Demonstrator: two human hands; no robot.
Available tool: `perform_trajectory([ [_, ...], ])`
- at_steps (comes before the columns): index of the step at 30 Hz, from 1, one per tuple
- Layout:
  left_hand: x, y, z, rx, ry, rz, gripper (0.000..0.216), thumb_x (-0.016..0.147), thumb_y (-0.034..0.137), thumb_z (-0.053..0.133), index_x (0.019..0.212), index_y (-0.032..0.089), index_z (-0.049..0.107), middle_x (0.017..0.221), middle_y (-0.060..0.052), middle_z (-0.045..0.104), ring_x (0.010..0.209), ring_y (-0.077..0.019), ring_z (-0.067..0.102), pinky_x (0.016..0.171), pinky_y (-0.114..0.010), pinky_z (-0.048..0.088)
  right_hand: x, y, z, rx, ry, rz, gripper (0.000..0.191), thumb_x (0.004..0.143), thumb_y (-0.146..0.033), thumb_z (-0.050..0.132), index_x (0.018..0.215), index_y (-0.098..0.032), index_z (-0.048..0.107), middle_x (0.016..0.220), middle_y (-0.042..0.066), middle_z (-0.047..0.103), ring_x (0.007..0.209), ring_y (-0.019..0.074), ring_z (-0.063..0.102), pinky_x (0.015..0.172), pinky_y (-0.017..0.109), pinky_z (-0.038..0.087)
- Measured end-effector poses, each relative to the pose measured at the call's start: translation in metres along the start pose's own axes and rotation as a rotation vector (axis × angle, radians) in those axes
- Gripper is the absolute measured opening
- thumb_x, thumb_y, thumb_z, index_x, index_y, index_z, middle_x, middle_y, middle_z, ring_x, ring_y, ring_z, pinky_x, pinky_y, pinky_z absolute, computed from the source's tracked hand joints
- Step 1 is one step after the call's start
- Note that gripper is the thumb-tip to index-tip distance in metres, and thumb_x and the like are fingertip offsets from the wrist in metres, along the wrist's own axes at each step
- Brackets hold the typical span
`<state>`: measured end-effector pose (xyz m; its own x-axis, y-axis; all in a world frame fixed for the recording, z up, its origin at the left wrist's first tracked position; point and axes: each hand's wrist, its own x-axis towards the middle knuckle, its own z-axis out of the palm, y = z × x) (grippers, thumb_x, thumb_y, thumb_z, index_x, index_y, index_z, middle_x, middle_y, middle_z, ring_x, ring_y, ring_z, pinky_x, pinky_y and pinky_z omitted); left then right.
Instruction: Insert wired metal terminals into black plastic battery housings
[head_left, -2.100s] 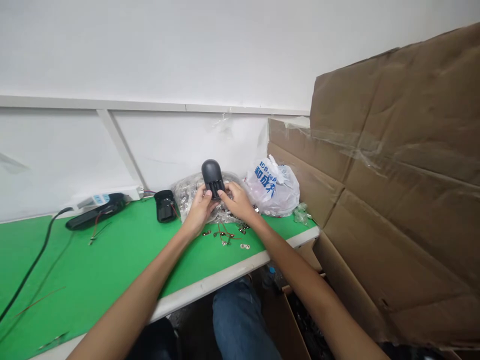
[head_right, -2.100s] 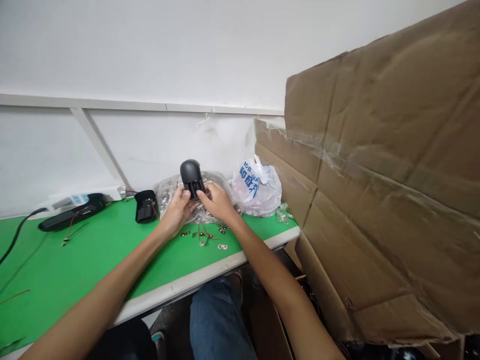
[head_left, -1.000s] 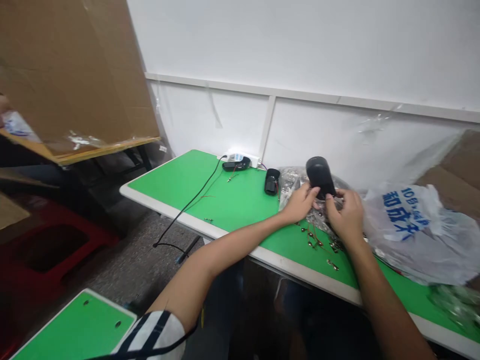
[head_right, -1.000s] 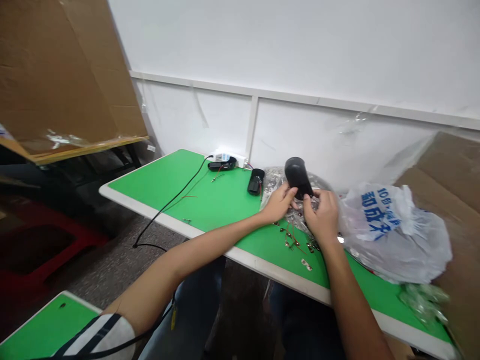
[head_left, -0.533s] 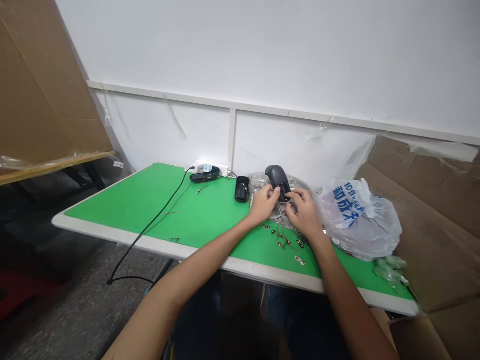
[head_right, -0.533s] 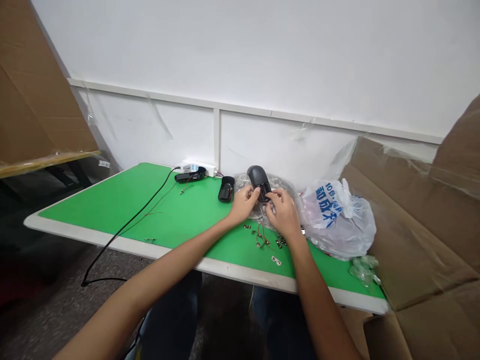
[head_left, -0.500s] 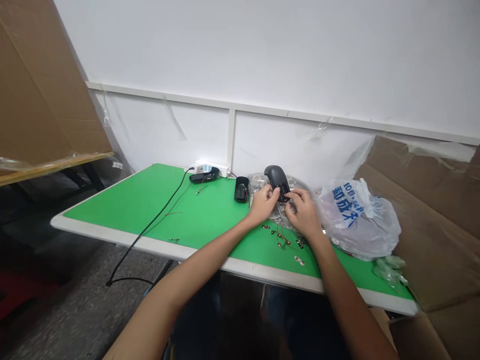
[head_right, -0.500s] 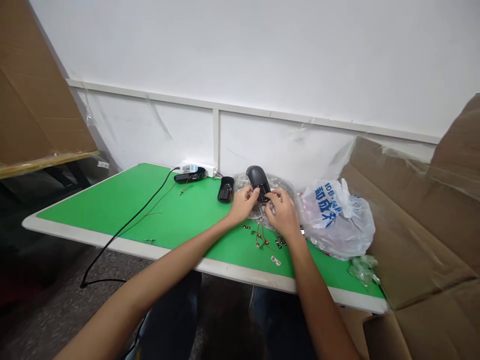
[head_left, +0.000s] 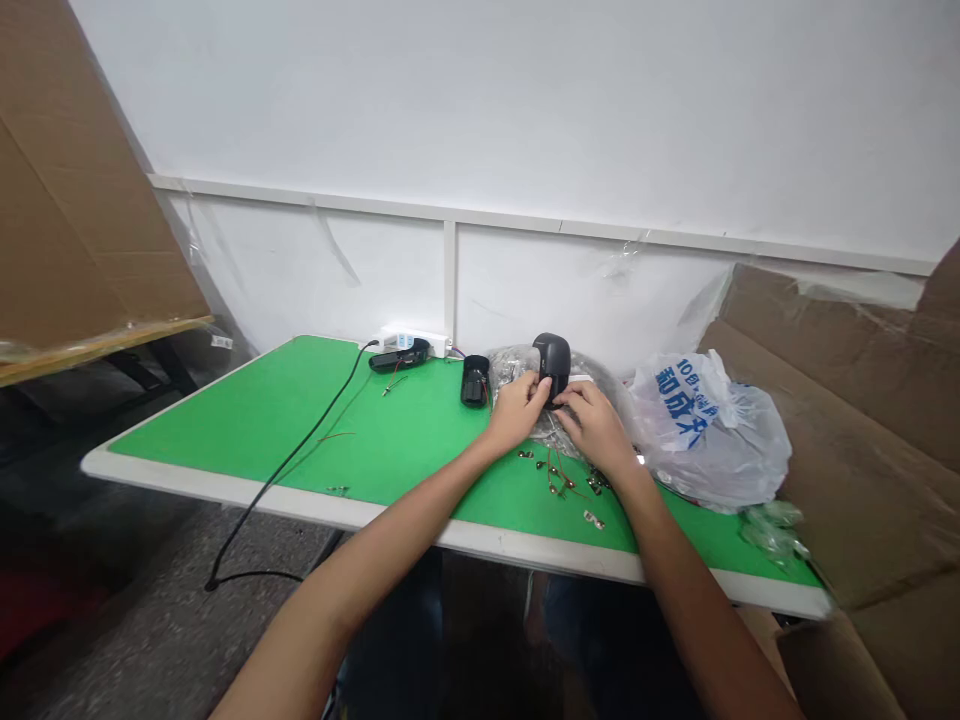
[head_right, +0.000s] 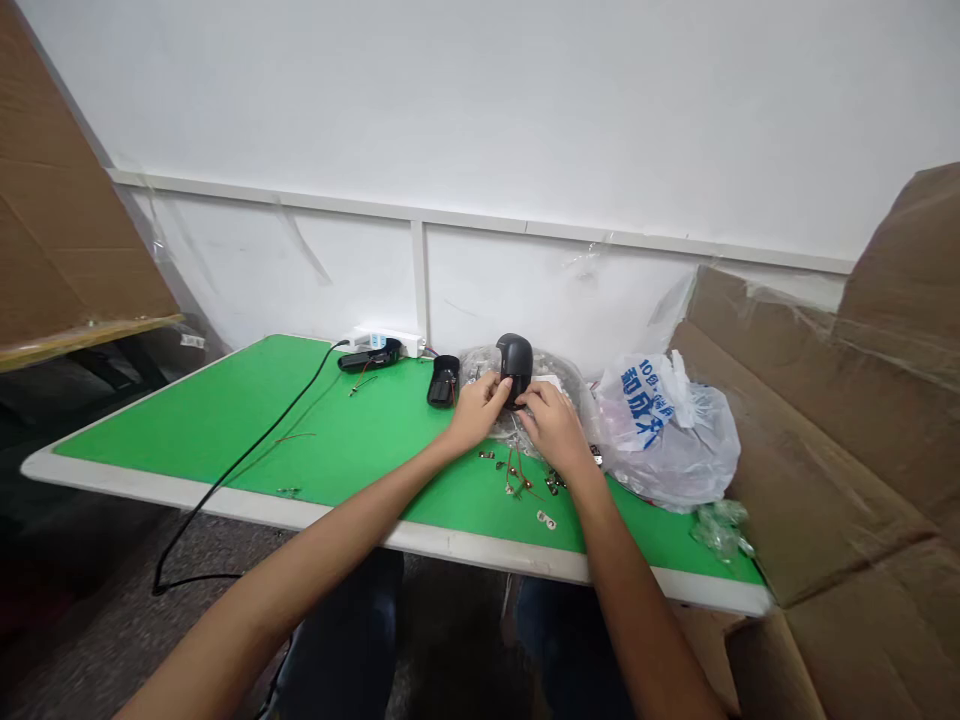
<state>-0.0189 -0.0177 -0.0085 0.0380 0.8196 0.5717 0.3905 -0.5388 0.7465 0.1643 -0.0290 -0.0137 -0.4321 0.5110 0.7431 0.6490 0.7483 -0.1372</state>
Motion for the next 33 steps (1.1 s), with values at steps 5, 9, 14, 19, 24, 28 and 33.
perform_trajectory([
  [5, 0.0, -0.005, 0.001, 0.053, -0.009, 0.028, 0.029, 0.106, 0.037, 0.056, 0.085, 0.018, 0.063, 0.069, 0.001, 0.059, 0.065, -0.0159, 0.053, 0.064, -0.03, 0.033, -0.001, 0.002, 0.001, -0.012, 0.008, 0.0, 0.016, 0.099, -0.019, 0.062, 0.112, -0.02, 0.07, 0.114, 0.014, 0.066, 0.107, 0.0319, 0.067, 0.093, 0.05, 0.059],
  [9, -0.003, -0.008, 0.002, 0.057, -0.028, 0.047, 0.032, 0.108, 0.042, 0.054, 0.091, 0.018, 0.066, 0.072, 0.0, 0.063, 0.068, -0.0168, 0.057, 0.065, -0.029, 0.036, -0.002, 0.004, 0.003, -0.008, 0.0, -0.024, 0.014, 0.098, -0.02, 0.062, 0.109, -0.021, 0.071, 0.112, 0.013, 0.066, 0.104, 0.0316, 0.067, 0.091, 0.049, 0.059],
  [14, -0.004, -0.008, 0.002, 0.092, -0.065, 0.038, 0.034, 0.108, 0.045, 0.052, 0.094, 0.018, 0.067, 0.076, -0.001, 0.066, 0.072, -0.018, 0.06, 0.068, -0.03, 0.038, -0.005, 0.007, 0.006, -0.003, -0.024, -0.04, 0.014, 0.1, -0.025, 0.062, 0.109, -0.02, 0.071, 0.112, 0.013, 0.066, 0.103, 0.0315, 0.067, 0.089, 0.049, 0.059],
  [19, -0.005, -0.006, 0.001, 0.093, -0.067, 0.054, 0.034, 0.108, 0.045, 0.05, 0.093, 0.019, 0.066, 0.077, -0.002, 0.066, 0.073, -0.0187, 0.061, 0.067, -0.03, 0.038, -0.006, 0.007, 0.006, 0.003, -0.004, -0.052, 0.014, 0.1, -0.025, 0.061, 0.108, -0.02, 0.071, 0.111, 0.013, 0.067, 0.102, 0.0311, 0.068, 0.088, 0.049, 0.06],
  [24, -0.004, -0.007, 0.001, 0.092, -0.077, 0.052, 0.035, 0.109, 0.045, 0.05, 0.094, 0.018, 0.066, 0.076, -0.002, 0.066, 0.072, -0.0186, 0.061, 0.068, -0.03, 0.039, -0.004, 0.004, 0.006, 0.008, 0.001, -0.038, 0.012, 0.099, -0.024, 0.062, 0.107, -0.02, 0.071, 0.11, 0.013, 0.067, 0.101, 0.0306, 0.068, 0.087, 0.048, 0.06],
  [28, -0.002, -0.01, 0.002, 0.075, -0.058, 0.06, 0.036, 0.109, 0.046, 0.049, 0.091, 0.018, 0.064, 0.075, -0.002, 0.065, 0.071, -0.0181, 0.06, 0.068, -0.03, 0.039, -0.004, 0.003, 0.005, -0.01, 0.006, -0.023, 0.013, 0.099, -0.023, 0.061, 0.106, -0.02, 0.072, 0.11, 0.013, 0.068, 0.1, 0.0306, 0.068, 0.087, 0.049, 0.06],
  [33, 0.0, -0.013, 0.003, 0.082, -0.042, 0.066, 0.037, 0.109, 0.046, 0.049, 0.089, 0.019, 0.063, 0.077, -0.003, 0.066, 0.073, -0.0191, 0.061, 0.07, -0.031, 0.04, -0.002, 0.001, 0.005, -0.028, 0.004, -0.022, 0.014, 0.098, -0.022, 0.061, 0.108, -0.02, 0.072, 0.111, 0.014, 0.068, 0.1, 0.0309, 0.069, 0.086, 0.048, 0.061],
])
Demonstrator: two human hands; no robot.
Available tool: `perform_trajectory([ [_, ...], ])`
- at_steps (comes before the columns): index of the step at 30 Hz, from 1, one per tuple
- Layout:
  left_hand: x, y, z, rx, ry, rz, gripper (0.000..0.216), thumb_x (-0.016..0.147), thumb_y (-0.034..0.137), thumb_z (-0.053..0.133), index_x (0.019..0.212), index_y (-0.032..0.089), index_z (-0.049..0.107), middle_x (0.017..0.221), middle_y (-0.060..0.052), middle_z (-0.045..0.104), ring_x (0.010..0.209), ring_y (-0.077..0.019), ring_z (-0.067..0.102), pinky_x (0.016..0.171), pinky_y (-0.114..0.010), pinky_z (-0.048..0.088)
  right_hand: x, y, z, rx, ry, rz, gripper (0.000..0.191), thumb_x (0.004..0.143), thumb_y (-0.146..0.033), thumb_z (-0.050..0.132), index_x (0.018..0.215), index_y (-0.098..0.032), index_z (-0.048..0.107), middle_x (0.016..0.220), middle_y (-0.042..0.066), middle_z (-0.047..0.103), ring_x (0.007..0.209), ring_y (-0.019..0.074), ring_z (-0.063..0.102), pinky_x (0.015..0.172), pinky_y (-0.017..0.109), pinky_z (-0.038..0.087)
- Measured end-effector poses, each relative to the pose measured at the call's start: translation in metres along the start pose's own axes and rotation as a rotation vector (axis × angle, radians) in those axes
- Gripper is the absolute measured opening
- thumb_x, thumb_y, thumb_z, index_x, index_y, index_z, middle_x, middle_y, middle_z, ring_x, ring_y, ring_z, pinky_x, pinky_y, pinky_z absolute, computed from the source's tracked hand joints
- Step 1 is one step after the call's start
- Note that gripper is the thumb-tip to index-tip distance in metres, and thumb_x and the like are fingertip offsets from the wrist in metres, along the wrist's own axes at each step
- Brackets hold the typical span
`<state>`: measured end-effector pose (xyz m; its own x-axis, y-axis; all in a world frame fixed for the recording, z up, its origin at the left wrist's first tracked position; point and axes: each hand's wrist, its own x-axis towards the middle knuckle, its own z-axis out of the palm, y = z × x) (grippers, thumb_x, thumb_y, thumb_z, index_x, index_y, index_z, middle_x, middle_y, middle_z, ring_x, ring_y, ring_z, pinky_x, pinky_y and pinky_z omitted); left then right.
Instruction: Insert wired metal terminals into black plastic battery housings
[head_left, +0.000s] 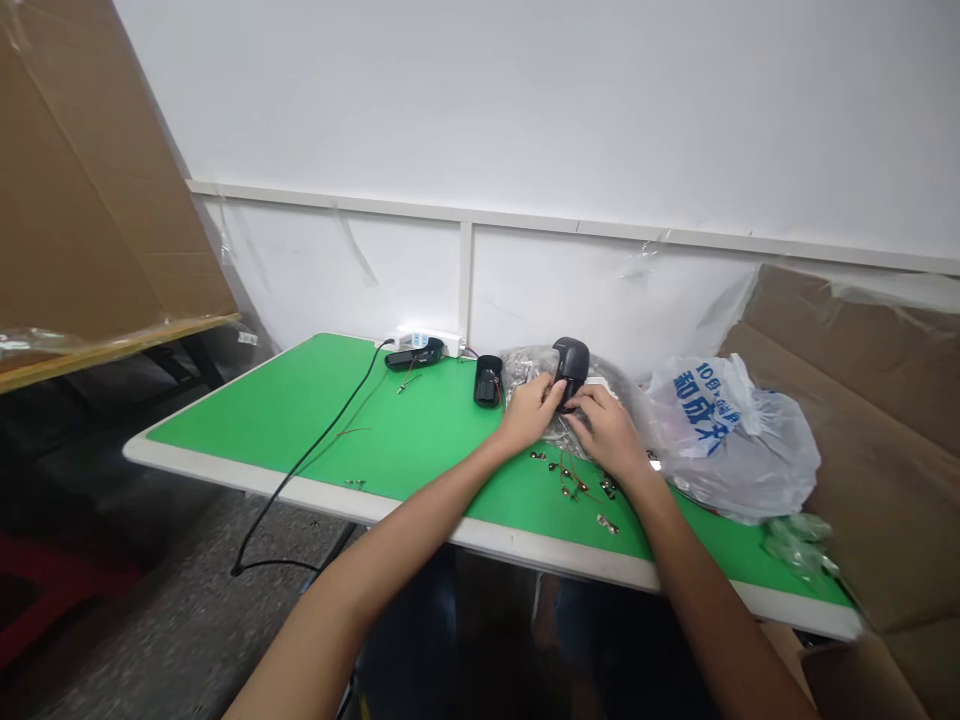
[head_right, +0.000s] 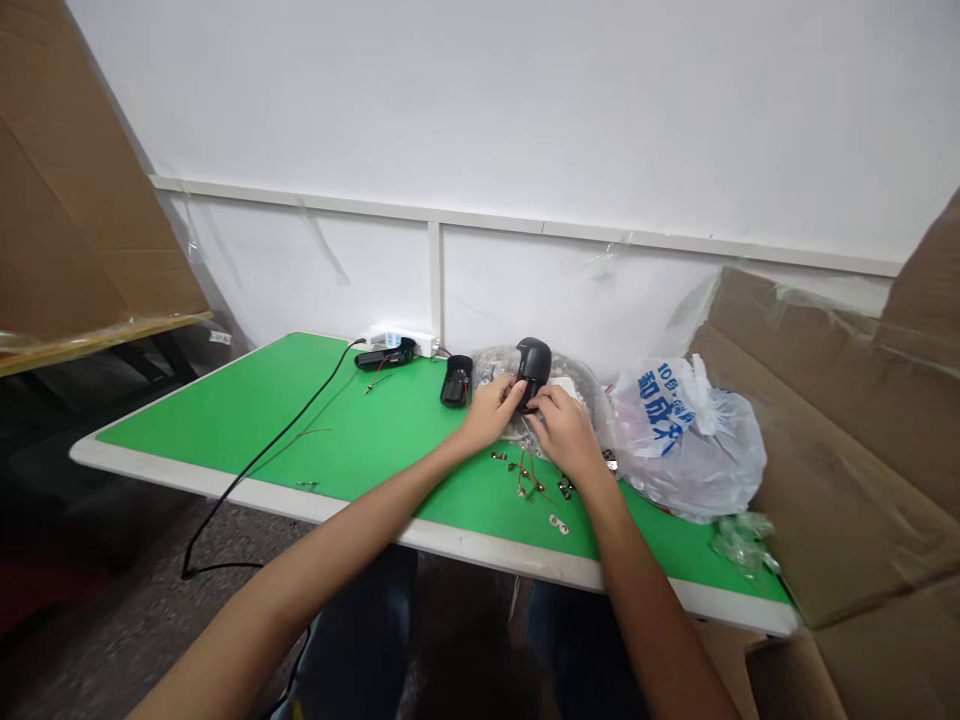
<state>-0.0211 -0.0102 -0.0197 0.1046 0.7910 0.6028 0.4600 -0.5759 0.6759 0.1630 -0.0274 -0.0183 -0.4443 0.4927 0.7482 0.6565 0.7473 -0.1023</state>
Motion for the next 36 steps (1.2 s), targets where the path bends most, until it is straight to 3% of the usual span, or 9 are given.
perform_trajectory([
  [6, 0.002, 0.001, -0.003, -0.035, 0.057, -0.033, 0.042, 0.109, 0.052, 0.046, 0.086, 0.02, 0.062, 0.074, -0.002, 0.064, 0.07, -0.0183, 0.059, 0.067, -0.031, 0.039, 0.003, -0.008, -0.002, -0.002, 0.061, 0.016, 0.026, 0.1, -0.026, 0.061, 0.124, -0.021, 0.069, 0.118, 0.016, 0.068, 0.111, 0.0335, 0.068, 0.094, 0.054, 0.061],
  [11, 0.001, 0.003, -0.012, -0.122, 0.091, -0.056, 0.053, 0.104, 0.068, 0.044, 0.08, 0.022, 0.057, 0.064, 0.001, 0.056, 0.064, -0.0169, 0.054, 0.062, -0.03, 0.037, 0.004, -0.009, -0.007, 0.03, 0.218, 0.023, 0.048, 0.1, -0.032, 0.064, 0.146, -0.021, 0.055, 0.13, 0.018, 0.065, 0.121, 0.0337, 0.064, 0.101, 0.056, 0.06],
  [15, -0.011, 0.009, -0.028, -0.131, 0.167, -0.106, 0.057, 0.101, 0.074, 0.043, 0.079, 0.023, 0.054, 0.062, 0.002, 0.053, 0.06, -0.0158, 0.052, 0.061, -0.029, 0.037, 0.002, -0.003, -0.01, -0.024, 0.33, 0.064, 0.048, 0.101, -0.033, 0.063, 0.146, -0.02, 0.054, 0.128, 0.018, 0.065, 0.121, 0.0341, 0.064, 0.104, 0.058, 0.058],
  [19, -0.039, 0.015, -0.058, -0.121, 0.249, -0.183, 0.056, 0.099, 0.075, 0.043, 0.079, 0.023, 0.051, 0.06, 0.003, 0.053, 0.056, -0.0152, 0.051, 0.059, -0.028, 0.038, -0.001, 0.002, -0.01, -0.049, 0.387, 0.088, 0.051, 0.1, -0.033, 0.063, 0.148, -0.019, 0.052, 0.131, 0.019, 0.065, 0.125, 0.0359, 0.063, 0.107, 0.061, 0.056],
  [23, -0.077, 0.014, -0.117, -0.071, 0.307, -0.281, 0.052, 0.1, 0.072, 0.042, 0.082, 0.023, 0.05, 0.06, 0.002, 0.057, 0.058, -0.0171, 0.056, 0.063, -0.029, 0.043, -0.002, 0.004, -0.007, -0.052, 0.397, 0.075, 0.057, 0.099, -0.033, 0.064, 0.152, -0.017, 0.048, 0.134, 0.021, 0.065, 0.125, 0.0372, 0.063, 0.106, 0.062, 0.056],
  [26, -0.096, 0.008, -0.188, 0.115, 0.396, -0.359, 0.044, 0.099, 0.065, 0.041, 0.083, 0.024, 0.048, 0.061, 0.002, 0.053, 0.057, -0.0176, 0.052, 0.059, -0.029, 0.04, -0.002, 0.003, -0.005, -0.054, 0.408, 0.086, 0.059, 0.099, -0.033, 0.064, 0.153, -0.017, 0.046, 0.134, 0.021, 0.065, 0.123, 0.037, 0.064, 0.104, 0.061, 0.056],
  [30, -0.107, -0.005, -0.291, 0.556, 0.493, -0.426, 0.032, 0.098, 0.044, 0.04, 0.073, 0.025, 0.042, 0.064, 0.0, 0.049, 0.064, -0.0189, 0.048, 0.061, -0.03, 0.035, -0.001, 0.002, -0.002, -0.075, 0.438, 0.079, 0.057, 0.099, -0.032, 0.063, 0.152, -0.016, 0.046, 0.132, 0.022, 0.066, 0.123, 0.0374, 0.064, 0.102, 0.06, 0.057],
  [33, -0.115, -0.019, -0.344, 0.77, 0.403, -0.556, 0.032, 0.097, 0.039, 0.037, 0.069, 0.025, 0.043, 0.063, -0.003, 0.052, 0.067, -0.022, 0.052, 0.063, -0.031, 0.034, -0.001, 0.003, -0.001, -0.095, 0.446, 0.057, 0.057, 0.099, -0.03, 0.063, 0.151, -0.016, 0.045, 0.132, 0.022, 0.066, 0.123, 0.0374, 0.064, 0.103, 0.061, 0.057],
  [36, -0.124, -0.032, -0.366, 0.862, 0.237, -0.649, 0.034, 0.094, 0.042, 0.039, 0.065, 0.025, 0.045, 0.064, -0.006, 0.058, 0.07, -0.0256, 0.058, 0.065, -0.032, 0.037, -0.003, 0.005, -0.002, -0.129, 0.444, 0.049, 0.057, 0.099, -0.029, 0.062, 0.151, -0.018, 0.043, 0.132, 0.02, 0.066, 0.122, 0.0369, 0.065, 0.102, 0.061, 0.057],
])
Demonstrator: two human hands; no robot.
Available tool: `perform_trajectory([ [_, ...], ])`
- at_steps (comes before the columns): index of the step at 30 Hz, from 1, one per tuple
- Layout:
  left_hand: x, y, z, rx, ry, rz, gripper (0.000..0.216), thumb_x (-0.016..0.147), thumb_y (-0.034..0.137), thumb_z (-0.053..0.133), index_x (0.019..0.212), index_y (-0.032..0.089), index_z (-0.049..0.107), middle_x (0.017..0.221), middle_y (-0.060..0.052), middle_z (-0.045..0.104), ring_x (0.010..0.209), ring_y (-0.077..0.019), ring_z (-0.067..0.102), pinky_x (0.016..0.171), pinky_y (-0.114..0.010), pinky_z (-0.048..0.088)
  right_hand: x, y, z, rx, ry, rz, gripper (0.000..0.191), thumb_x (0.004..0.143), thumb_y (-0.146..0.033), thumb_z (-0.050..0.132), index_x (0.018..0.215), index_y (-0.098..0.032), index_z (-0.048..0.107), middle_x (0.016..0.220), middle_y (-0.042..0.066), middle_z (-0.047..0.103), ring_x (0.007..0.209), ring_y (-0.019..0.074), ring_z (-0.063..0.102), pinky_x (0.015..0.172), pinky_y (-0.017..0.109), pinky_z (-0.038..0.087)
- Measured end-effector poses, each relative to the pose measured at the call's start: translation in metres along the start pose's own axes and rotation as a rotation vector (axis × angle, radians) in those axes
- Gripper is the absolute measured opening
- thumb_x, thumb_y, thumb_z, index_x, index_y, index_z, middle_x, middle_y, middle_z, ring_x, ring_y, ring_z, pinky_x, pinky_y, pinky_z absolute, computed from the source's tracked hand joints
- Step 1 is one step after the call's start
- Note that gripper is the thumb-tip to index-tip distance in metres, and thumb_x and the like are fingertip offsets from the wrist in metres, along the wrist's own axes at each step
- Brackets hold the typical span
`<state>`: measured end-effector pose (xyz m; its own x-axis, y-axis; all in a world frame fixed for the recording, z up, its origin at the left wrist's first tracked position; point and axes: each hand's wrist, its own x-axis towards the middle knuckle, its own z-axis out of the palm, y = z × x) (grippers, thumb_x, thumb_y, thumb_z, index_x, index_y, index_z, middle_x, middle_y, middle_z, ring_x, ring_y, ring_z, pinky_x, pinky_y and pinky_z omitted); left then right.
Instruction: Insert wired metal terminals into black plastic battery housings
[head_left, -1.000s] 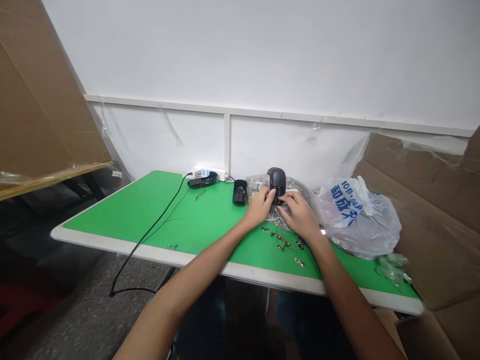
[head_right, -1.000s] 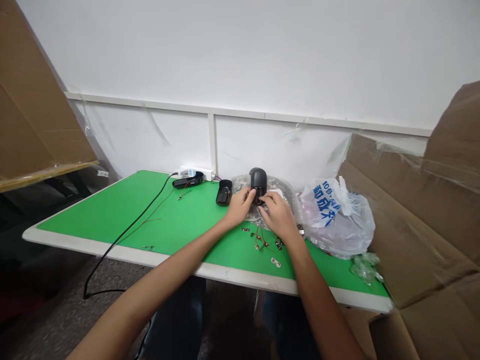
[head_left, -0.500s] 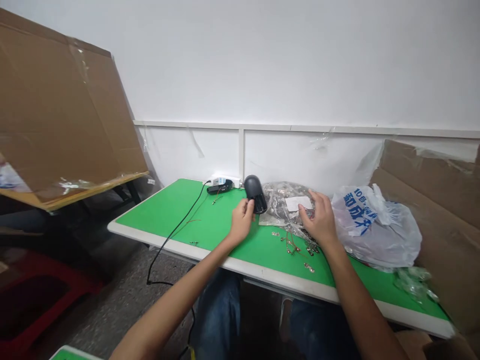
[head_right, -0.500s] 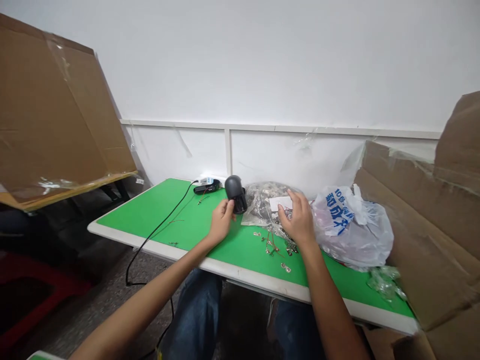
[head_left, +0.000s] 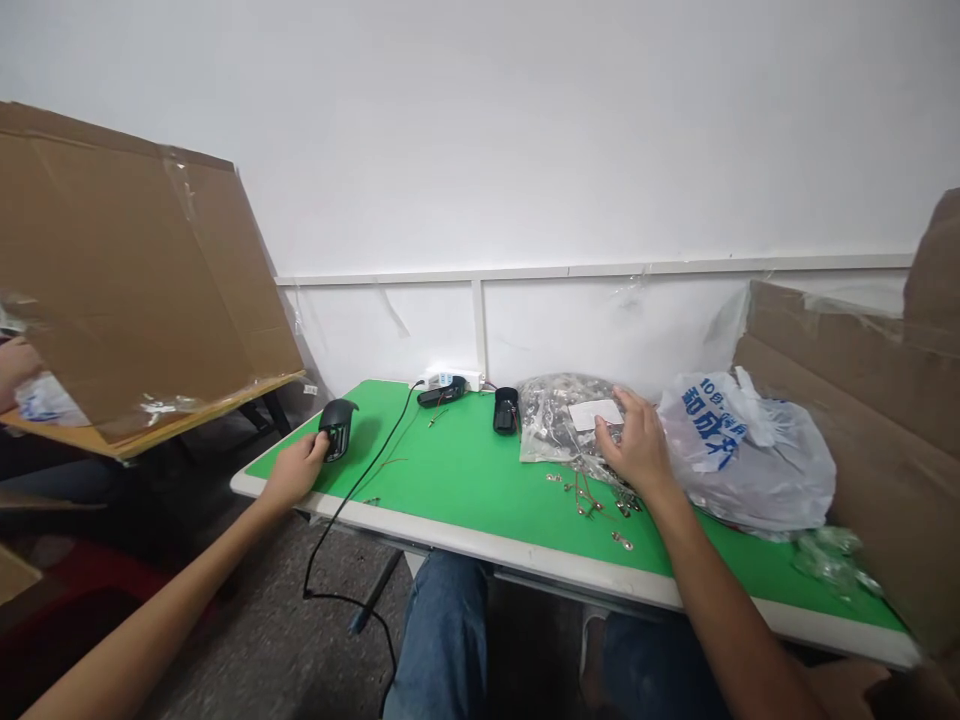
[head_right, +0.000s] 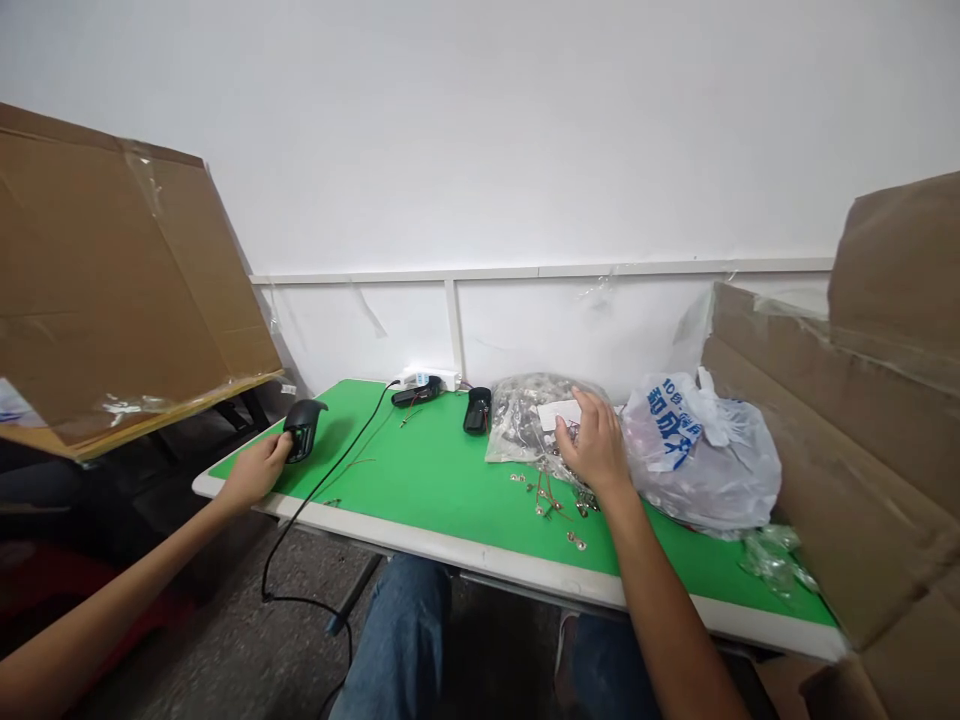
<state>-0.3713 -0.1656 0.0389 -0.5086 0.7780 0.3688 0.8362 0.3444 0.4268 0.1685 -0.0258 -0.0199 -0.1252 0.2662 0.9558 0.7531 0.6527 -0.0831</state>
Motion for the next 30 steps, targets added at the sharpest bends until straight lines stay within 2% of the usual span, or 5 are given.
perform_trajectory([
  [10, -0.009, -0.004, 0.011, 0.076, -0.077, 0.063, 0.053, 0.087, 0.067, 0.039, 0.078, 0.026, 0.07, 0.078, -0.013, 0.074, 0.085, -0.0351, 0.069, 0.076, -0.037, 0.048, -0.007, 0.012, 0.0, -0.003, 0.081, 0.01, 0.073, 0.093, -0.023, 0.066, 0.153, -0.021, 0.024, 0.135, 0.021, 0.057, 0.123, 0.0373, 0.061, 0.104, 0.064, 0.054],
  [16, -0.009, -0.006, 0.011, 0.286, 0.0, -0.084, 0.053, 0.09, 0.066, 0.024, 0.075, 0.028, 0.057, 0.068, -0.004, 0.065, 0.081, -0.0321, 0.065, 0.068, -0.034, 0.041, 0.001, 0.016, -0.009, -0.115, 0.232, 0.049, 0.071, 0.093, -0.023, 0.064, 0.15, -0.023, 0.021, 0.133, 0.019, 0.049, 0.125, 0.0366, 0.055, 0.106, 0.068, 0.051],
  [20, -0.011, -0.009, 0.014, 0.338, 0.026, -0.067, 0.047, 0.091, 0.061, 0.017, 0.081, 0.029, 0.051, 0.073, -0.002, 0.061, 0.081, -0.0304, 0.062, 0.065, -0.031, 0.037, 0.001, 0.016, -0.017, -0.154, 0.26, 0.112, 0.065, 0.095, -0.025, 0.063, 0.148, -0.022, 0.024, 0.132, 0.021, 0.048, 0.128, 0.0382, 0.053, 0.107, 0.071, 0.049],
  [25, -0.02, -0.006, 0.014, 0.339, 0.167, 0.13, 0.047, 0.092, 0.061, 0.012, 0.077, 0.028, 0.044, 0.083, -0.001, 0.059, 0.084, -0.029, 0.062, 0.067, -0.034, 0.041, -0.01, 0.009, -0.027, -0.139, 0.206, 0.13, 0.063, 0.097, -0.027, 0.06, 0.148, -0.021, 0.024, 0.135, 0.022, 0.048, 0.131, 0.0385, 0.052, 0.109, 0.073, 0.047],
  [30, -0.032, 0.028, 0.027, 0.201, 0.186, 0.523, 0.043, 0.094, 0.058, 0.027, 0.09, 0.032, 0.061, 0.088, -0.004, 0.069, 0.093, -0.0306, 0.065, 0.087, -0.042, 0.051, -0.029, -0.011, -0.049, -0.164, 0.239, 0.123, 0.06, 0.096, -0.026, 0.062, 0.147, -0.022, 0.031, 0.13, 0.02, 0.052, 0.124, 0.0365, 0.057, 0.106, 0.069, 0.051],
])
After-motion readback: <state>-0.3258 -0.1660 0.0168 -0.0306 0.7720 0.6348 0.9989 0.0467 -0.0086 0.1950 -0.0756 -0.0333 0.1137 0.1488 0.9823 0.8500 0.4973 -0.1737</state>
